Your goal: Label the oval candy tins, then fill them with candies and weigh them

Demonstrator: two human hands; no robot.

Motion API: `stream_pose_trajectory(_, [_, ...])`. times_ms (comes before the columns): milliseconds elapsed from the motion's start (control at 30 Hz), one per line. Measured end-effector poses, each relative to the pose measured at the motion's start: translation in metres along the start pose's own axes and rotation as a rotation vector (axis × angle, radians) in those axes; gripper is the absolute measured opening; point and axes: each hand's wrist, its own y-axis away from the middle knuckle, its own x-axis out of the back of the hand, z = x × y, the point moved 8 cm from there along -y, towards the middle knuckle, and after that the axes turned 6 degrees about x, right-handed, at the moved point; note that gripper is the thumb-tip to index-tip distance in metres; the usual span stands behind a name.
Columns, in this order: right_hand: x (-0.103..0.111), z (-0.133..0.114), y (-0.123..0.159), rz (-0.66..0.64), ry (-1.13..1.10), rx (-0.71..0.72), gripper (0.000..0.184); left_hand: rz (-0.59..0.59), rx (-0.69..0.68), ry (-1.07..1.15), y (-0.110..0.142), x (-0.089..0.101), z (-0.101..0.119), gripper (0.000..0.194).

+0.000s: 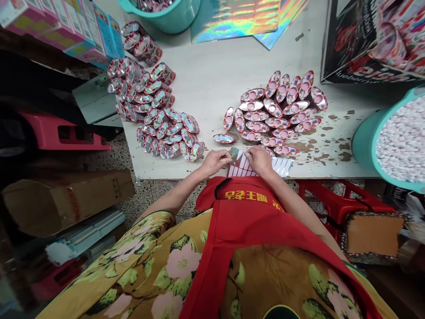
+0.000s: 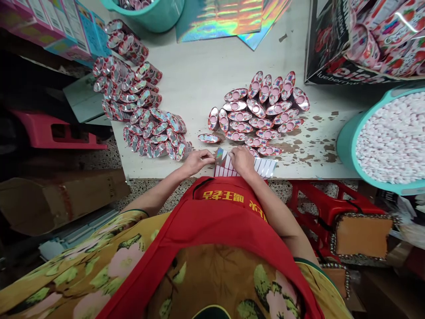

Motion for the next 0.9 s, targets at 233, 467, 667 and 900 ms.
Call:
stream_pose_trajectory(233, [0.002,0.000,-0.002,-0.059,-0.004,0.038,0.030,-0.282,-0.287,-0.309,-0.018,-0.051,0.026,0.016])
stream_pose_trajectory(467, [0.000,0.001,-0.003,-0.093,0.020,0.004,0.032,0.121,-0.261,-0.472,-0.034,-0.067,0.005,0.023])
stream_pose_trajectory(667, [0.000,0.000,-0.002,-0.086,-0.022,0.033,0.032,0.385,-0.213,-0.430,-0.023,-0.038,-0.007,0.053])
stream_pose_trajectory(900, [0.004,-0.009,-0.004,-0.050,-0.090,0.088,0.033,0.197,-0.217,-0.321,-0.028,-0.018,-0.017,0.022])
